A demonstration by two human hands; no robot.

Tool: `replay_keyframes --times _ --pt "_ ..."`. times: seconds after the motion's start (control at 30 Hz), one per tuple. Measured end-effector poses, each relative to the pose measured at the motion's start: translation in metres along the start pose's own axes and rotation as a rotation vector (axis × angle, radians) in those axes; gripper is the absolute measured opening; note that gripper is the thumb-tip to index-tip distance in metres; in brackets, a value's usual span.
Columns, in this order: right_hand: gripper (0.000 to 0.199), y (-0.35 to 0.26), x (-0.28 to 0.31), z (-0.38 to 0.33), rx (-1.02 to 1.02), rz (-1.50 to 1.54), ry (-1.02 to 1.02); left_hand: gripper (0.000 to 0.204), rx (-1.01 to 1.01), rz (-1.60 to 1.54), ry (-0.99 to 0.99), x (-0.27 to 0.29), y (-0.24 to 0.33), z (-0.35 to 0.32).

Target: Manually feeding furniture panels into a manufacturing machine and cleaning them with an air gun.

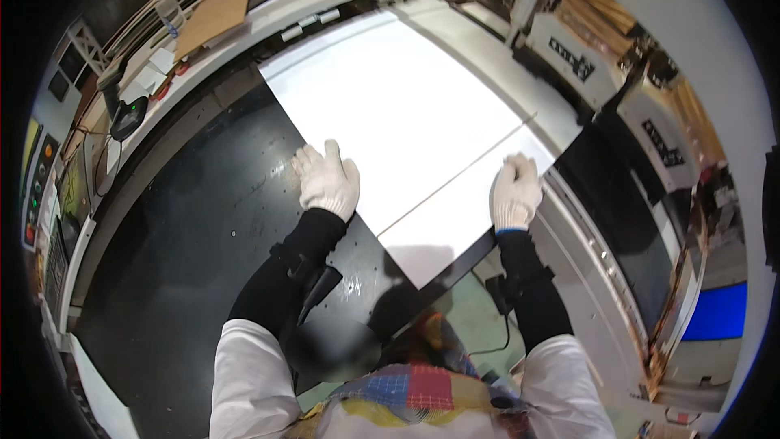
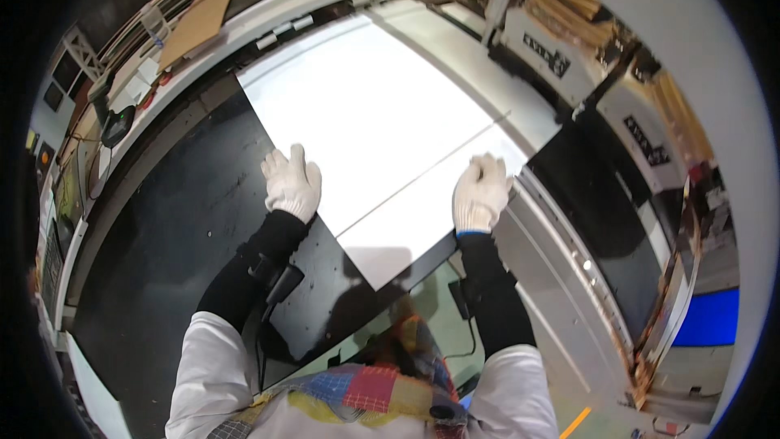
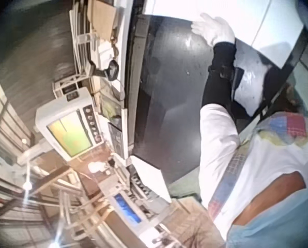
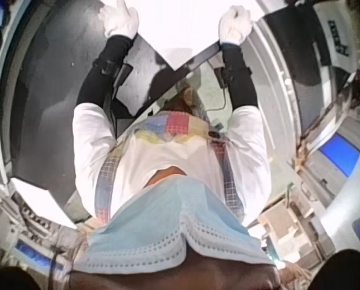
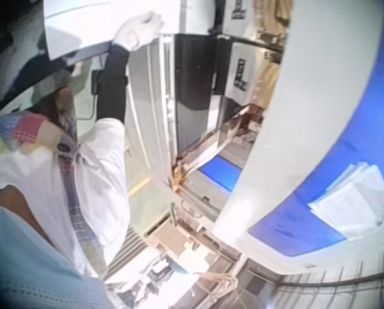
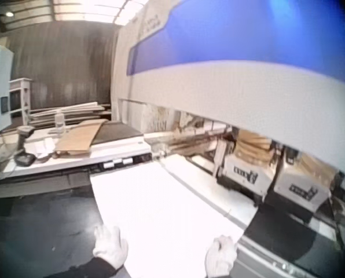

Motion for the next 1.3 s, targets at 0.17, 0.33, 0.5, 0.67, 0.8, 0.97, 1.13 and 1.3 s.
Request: replay_keyframes --times 0.17,0.33,0.5,0.67,0.8,0.97,1.13,1.3 --pt "0.018 -0.014 -0.006 -0.004 0.019 -0.050 -0.083 0.037 0.096 -0.046 -0.097 0.008 -0.013 0.002" --pt "0.015 -0.011 -0.003 0.001 0.063 -0.077 -0.058 0.042 0.181 -0.106 -0.289 0.001 -0.008 0.003" --pt "0.014 -0.015 -0.005 0.000 0.060 -0.040 -0.063 0.041 0.214 -0.135 -0.285 -0.001 -0.011 0.004" --pt "0.016 -0.008 -0.009 -0.004 0.010 -0.006 -0.115 0.042 0.225 -0.170 -0.356 0.002 -0.011 0.003" --pt "0.016 -0.009 -0.006 -0.004 0.021 -0.015 -0.106 0.038 0.166 -0.117 -0.172 0.001 -0.010 0.001" --pt "0.015 0.002 -0.004 0.004 0.020 -0.050 -0.091 0.046 0.234 -0.169 -0.362 -0.008 0.000 0.007" --pt "0.015 -0.011 -0.010 0.007 0.103 -0.077 -0.080 0.045 0.255 -0.166 -0.372 -0.006 -0.011 0.011" --pt "0.013 0.008 -0.073 -0.006 0.078 0.321 -0.255 0.046 0.217 0.190 -0.301 -0.007 -0.054 -0.020"
Point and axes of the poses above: each hand's wrist, its own z-axis towards the middle knuckle, its own x-axis out of the back of the hand, y = z × x, the point moved 8 cm from there along z, towards the middle knuckle, and after that the axes turned 1 degree about x, right-handed, at the moved point
